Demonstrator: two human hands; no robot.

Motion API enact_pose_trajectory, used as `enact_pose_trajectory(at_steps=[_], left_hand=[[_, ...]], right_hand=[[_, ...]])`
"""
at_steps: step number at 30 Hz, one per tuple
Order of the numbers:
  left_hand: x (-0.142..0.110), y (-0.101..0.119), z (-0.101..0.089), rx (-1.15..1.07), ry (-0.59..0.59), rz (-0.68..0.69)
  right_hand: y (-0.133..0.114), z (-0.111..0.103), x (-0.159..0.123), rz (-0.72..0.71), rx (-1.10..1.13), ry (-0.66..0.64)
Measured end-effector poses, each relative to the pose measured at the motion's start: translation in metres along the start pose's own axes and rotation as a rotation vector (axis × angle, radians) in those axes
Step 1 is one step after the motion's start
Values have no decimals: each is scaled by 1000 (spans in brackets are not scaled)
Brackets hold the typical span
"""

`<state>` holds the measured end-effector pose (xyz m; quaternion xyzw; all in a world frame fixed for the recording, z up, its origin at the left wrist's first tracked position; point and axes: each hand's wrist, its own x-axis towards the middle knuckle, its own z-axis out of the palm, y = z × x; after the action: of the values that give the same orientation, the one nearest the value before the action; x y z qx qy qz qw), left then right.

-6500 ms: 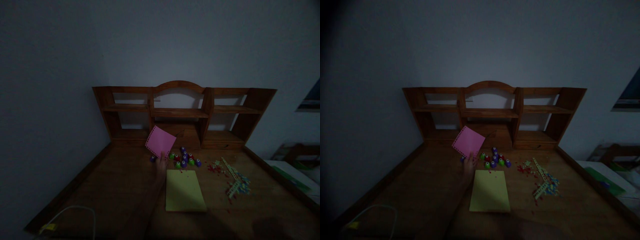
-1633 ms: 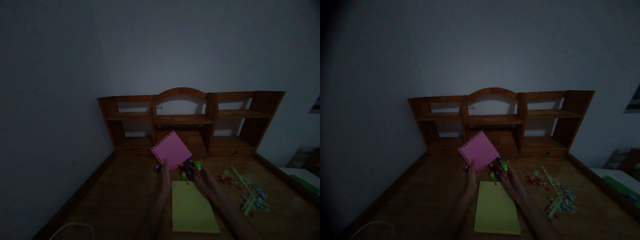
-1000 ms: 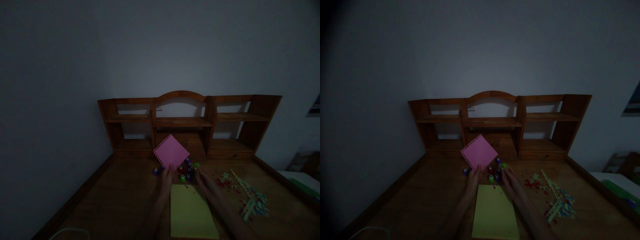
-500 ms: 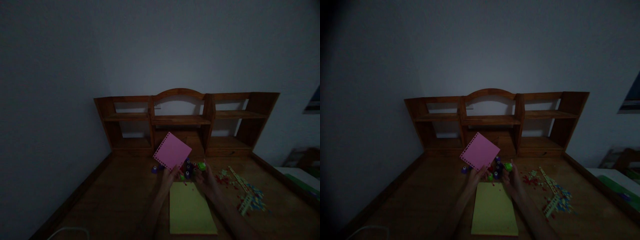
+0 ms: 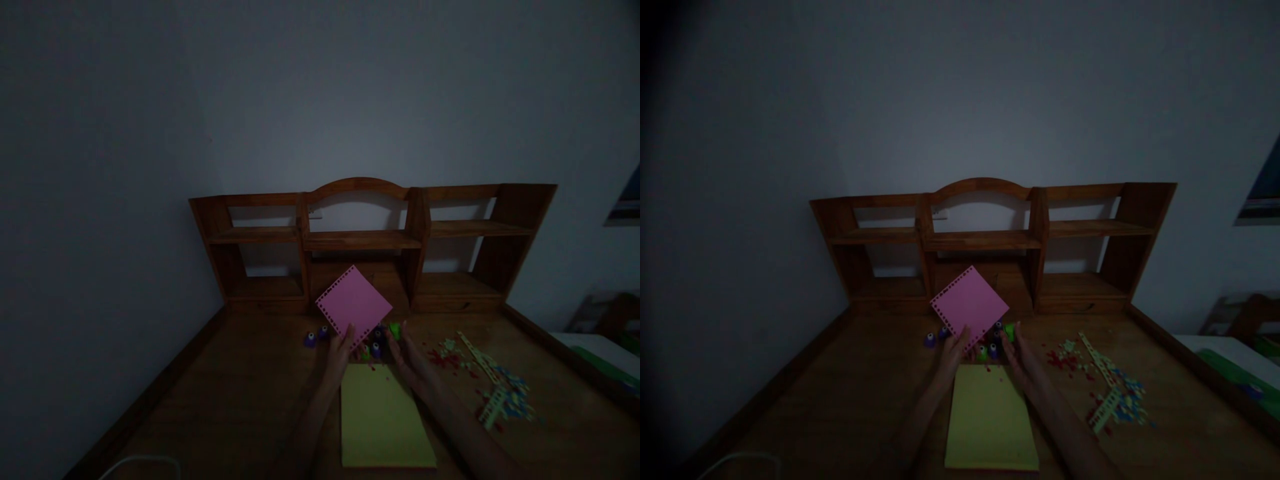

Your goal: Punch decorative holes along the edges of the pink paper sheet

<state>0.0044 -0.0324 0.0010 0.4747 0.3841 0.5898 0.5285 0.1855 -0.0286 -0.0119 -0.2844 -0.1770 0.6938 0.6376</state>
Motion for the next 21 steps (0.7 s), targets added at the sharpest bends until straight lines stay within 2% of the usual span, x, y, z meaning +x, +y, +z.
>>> enact_pose_trajectory(at_steps=[6,12,21], left_hand=[[1,-3,-3,35,14,-6],[4,-9,-6,32,90,10],[3,-6,-4,-30,74,-33]], right_hand=[[2,-1,-3,41,-70,-107],[3,10,-13,-98,-261,-230],[4,18,-23,-174,-555,-181]])
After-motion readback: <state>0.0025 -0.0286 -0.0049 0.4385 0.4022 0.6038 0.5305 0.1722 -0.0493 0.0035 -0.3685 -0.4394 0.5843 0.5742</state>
